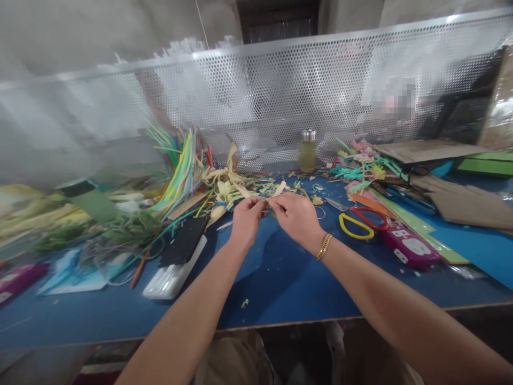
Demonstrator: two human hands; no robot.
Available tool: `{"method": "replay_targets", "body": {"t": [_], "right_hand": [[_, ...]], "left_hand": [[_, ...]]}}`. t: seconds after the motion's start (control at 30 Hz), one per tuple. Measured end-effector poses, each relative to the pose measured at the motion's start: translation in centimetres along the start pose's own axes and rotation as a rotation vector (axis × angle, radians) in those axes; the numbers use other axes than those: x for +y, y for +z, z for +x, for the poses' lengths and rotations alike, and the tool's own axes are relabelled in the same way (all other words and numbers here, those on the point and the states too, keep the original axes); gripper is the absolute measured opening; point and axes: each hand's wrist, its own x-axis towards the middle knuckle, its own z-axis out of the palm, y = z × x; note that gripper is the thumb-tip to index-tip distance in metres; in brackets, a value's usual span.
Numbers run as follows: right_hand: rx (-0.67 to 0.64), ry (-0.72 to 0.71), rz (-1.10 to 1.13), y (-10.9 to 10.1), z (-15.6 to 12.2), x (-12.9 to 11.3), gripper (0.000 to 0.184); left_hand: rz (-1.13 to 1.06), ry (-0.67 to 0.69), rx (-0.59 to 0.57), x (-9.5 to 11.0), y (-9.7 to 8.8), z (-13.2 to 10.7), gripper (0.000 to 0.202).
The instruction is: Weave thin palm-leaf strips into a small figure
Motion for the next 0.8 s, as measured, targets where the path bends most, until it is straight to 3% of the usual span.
{"method": "replay_targets", "body": {"t": [0.17, 0.3, 0.47, 0.67, 0.8], "right_hand": [[0.013, 0.183, 0.168, 0.10, 0.01, 0.21, 0.011], [-0.010, 0.224, 0.258, 0.38, 0.02, 0.51, 0.009], [0.021, 0.227, 0.282, 0.60, 0.02, 0.50, 0.011], [0.054, 0.108, 0.148, 0.38, 0.03, 0.07, 0.017], [0.053, 0.069, 0.214, 0.09, 0.12, -0.18, 0.018]], "left_hand": [[0.029, 0.048, -0.043, -0.14, -0.07, 0.18, 0.013], [0.040, 0.060, -0.043, -0.26, -0.15, 0.26, 0.014], [0.057, 0.072, 0.016, -0.15, -0.27, 0.25, 0.014], [0.071, 0.075, -0.015, -0.15, -0.28, 0.24, 0.014], [0.066, 0.074, -0.022, -0.20, -0.18, 0.13, 0.014]]}}
